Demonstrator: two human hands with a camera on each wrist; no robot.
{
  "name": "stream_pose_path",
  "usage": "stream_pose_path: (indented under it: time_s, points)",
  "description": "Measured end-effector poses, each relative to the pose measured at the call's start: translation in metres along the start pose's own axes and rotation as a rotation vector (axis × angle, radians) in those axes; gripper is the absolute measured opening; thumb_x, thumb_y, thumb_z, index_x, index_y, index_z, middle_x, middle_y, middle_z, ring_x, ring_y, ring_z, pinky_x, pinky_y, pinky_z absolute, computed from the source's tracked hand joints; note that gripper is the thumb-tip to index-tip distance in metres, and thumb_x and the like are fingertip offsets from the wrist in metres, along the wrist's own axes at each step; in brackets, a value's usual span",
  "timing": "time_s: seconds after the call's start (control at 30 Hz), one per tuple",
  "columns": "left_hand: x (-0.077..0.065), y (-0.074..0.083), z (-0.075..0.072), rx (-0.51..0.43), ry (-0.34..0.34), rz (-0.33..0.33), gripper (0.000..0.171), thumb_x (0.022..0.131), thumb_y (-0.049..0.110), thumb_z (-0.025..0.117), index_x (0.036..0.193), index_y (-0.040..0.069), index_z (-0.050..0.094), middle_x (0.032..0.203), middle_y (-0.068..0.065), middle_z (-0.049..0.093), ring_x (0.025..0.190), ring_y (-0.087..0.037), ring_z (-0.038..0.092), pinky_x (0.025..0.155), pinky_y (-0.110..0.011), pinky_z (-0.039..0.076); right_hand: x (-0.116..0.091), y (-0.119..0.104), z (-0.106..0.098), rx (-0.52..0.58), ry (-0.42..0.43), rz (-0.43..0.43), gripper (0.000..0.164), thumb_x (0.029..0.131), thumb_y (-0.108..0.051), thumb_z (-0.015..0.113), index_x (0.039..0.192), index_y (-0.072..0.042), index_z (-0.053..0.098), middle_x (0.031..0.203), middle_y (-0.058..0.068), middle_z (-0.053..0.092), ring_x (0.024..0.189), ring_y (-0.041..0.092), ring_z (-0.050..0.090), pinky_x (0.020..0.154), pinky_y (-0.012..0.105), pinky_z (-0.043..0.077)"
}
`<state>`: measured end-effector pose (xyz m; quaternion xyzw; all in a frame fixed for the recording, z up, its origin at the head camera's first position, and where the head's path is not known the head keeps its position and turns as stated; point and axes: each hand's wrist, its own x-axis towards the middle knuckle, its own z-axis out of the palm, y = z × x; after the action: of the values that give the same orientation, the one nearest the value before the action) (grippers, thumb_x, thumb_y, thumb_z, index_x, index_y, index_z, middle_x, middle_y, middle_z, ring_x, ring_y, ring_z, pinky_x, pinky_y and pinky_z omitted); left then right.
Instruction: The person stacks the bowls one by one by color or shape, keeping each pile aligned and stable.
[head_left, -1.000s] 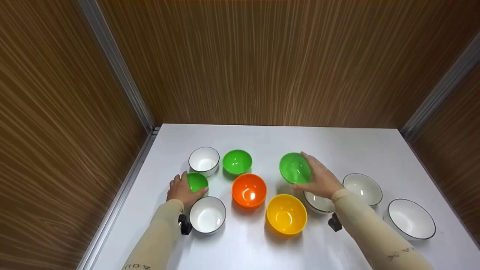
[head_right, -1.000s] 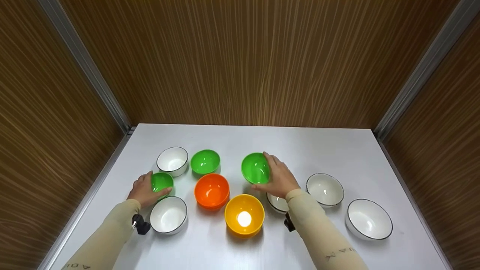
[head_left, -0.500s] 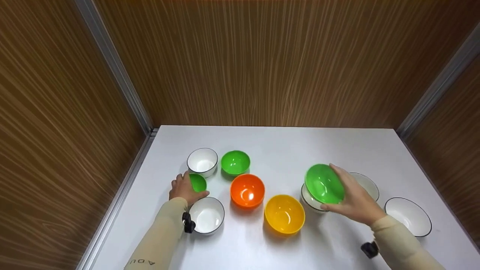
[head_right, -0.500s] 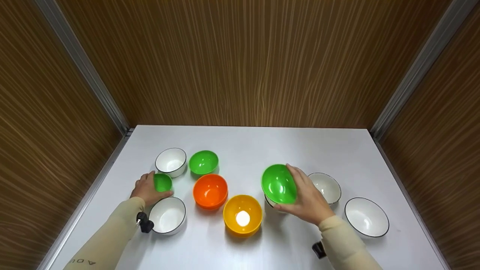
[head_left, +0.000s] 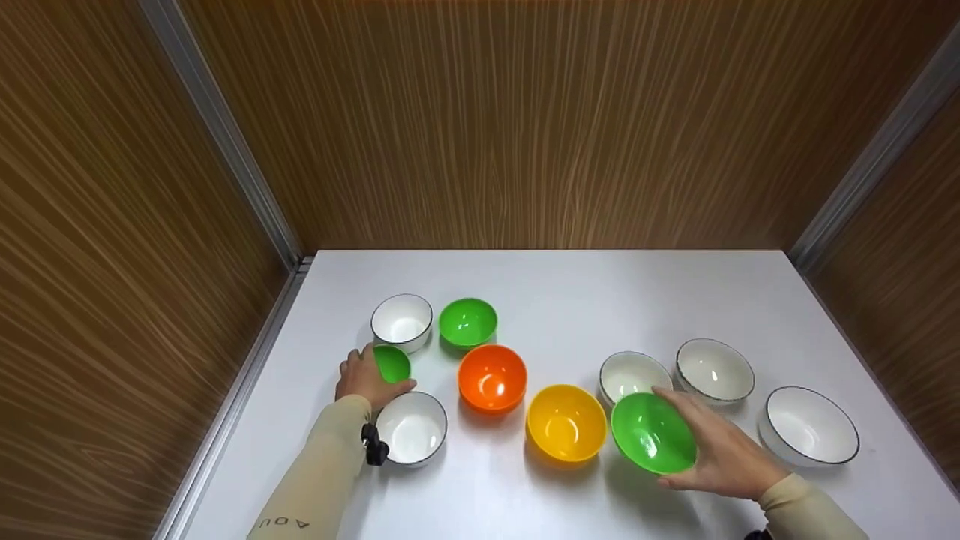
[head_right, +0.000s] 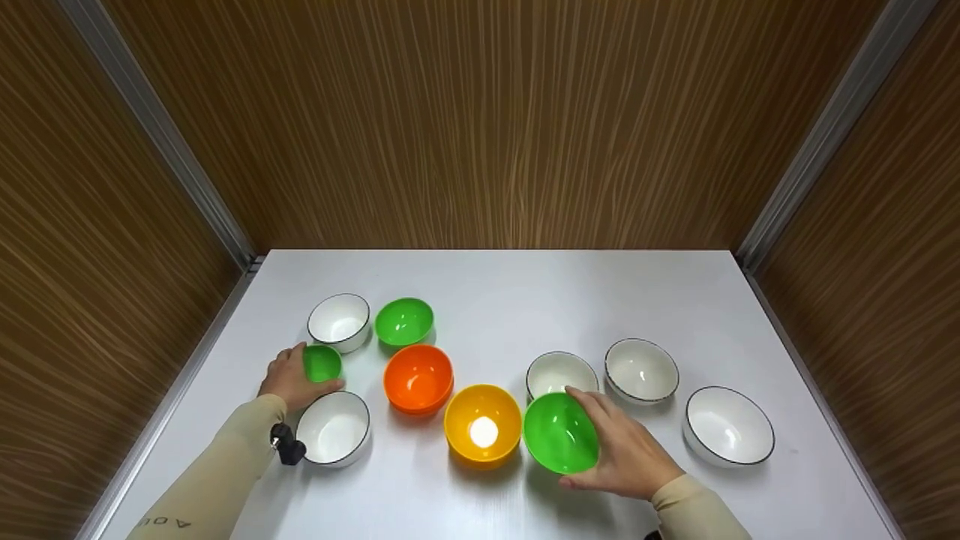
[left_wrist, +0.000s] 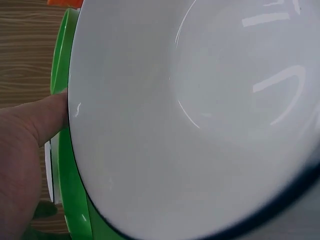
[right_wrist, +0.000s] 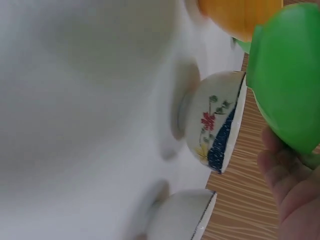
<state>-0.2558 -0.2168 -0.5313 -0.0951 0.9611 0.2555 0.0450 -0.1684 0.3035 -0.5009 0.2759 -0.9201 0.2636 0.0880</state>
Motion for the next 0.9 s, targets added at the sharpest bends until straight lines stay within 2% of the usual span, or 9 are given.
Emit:
stream_pose_path:
  time_s: [0.13,0.27,0.53,0.9]
  points:
    - [-0.001,0.001,0.002,-0.010,0.007,-0.002,0.110,0.070,0.053,0.079,0.148,-0.002,0.025,0.138,-0.030,0.036,0.126,-0.044,0.036,0.100,-0.057,0.040,-0.004,0.002,0.007,-0.031,-0.030,-0.012,0.120,0.042,-0.058,0.091,0.144,-0.018,0.042,0.133,-0.002,0.052,0.103,0.017,0.058,0.074,0.042,0.056]
    - [-0.001,-0.002,0.002,-0.020,0.019,0.005,0.110,0.070,0.052,0.079,0.148,-0.002,0.025,0.138,-0.030,0.037,0.126,-0.044,0.036,0.100,-0.057,0.040,-0.008,0.001,0.011,-0.022,-0.055,-0.004,0.119,0.040,-0.055,0.093,0.142,-0.017,0.043,0.129,-0.004,0.054,0.100,0.013,0.058,0.075,0.038,0.055]
    - [0.000,-0.006,0.002,-0.030,0.030,0.013,0.110,0.069,0.052,0.080,0.148,-0.001,0.025,0.138,-0.030,0.036,0.125,-0.044,0.037,0.100,-0.056,0.040,-0.014,0.006,0.025,-0.022,-0.084,-0.002,0.122,0.040,-0.058,0.091,0.143,-0.014,0.041,0.129,-0.004,0.054,0.104,0.013,0.057,0.082,0.043,0.054]
    - [-0.003,-0.010,-0.002,-0.044,0.040,0.018,0.110,0.070,0.054,0.078,0.149,0.000,0.024,0.141,-0.027,0.038,0.129,-0.043,0.036,0.104,-0.054,0.038,-0.017,0.013,0.041,-0.010,-0.088,0.061,0.134,0.039,-0.060,0.091,0.151,-0.021,0.029,0.135,0.000,0.048,0.109,0.020,0.057,0.084,0.046,0.054]
